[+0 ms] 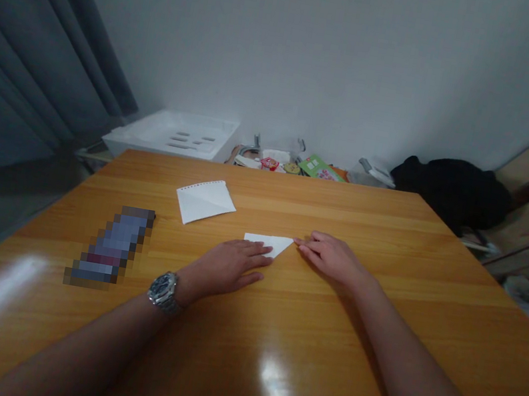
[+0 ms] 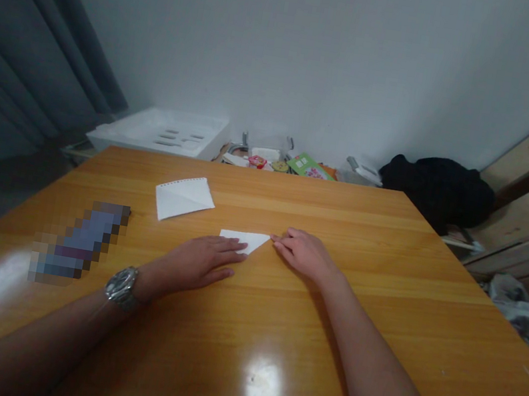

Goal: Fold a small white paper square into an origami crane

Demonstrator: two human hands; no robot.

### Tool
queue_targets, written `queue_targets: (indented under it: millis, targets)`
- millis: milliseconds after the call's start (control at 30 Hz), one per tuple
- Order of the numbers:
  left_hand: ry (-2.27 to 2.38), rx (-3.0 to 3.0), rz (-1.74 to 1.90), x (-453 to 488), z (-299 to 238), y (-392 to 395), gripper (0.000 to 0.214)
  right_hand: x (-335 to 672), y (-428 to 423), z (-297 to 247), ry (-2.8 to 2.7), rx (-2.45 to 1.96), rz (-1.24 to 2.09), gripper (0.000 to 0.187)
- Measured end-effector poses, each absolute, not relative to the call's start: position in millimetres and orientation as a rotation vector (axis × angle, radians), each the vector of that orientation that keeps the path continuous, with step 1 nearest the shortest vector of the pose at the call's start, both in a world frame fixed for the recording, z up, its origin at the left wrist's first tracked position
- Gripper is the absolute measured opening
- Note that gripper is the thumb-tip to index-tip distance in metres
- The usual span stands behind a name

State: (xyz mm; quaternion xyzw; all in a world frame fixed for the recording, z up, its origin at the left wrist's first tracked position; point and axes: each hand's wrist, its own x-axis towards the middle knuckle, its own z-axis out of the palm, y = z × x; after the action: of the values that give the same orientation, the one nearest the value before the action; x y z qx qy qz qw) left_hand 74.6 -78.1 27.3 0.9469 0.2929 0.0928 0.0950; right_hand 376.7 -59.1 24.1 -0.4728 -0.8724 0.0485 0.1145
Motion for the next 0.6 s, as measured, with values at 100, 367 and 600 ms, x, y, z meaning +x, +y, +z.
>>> queue_targets:
  millis: [100, 367, 600]
  targets:
    - [0.872, 2.813, 0.268, 74.2, 26.8, -77.9, 0.042, 376.3, -59.1, 24.1, -2.574, -1.405, 0.129, 0.036]
    - [0.833, 2.806, 0.304, 73.6, 25.6, -76.7, 0.044, 373.7, -60.2, 26.4, -2.565, -1.422, 0.134, 0.036]
    - [0.934, 2.835, 0.304, 80.9, 24.8, -77.8, 0.053, 369.5, -64.0, 30.2, -2.644, -1.307, 0.042, 0.035]
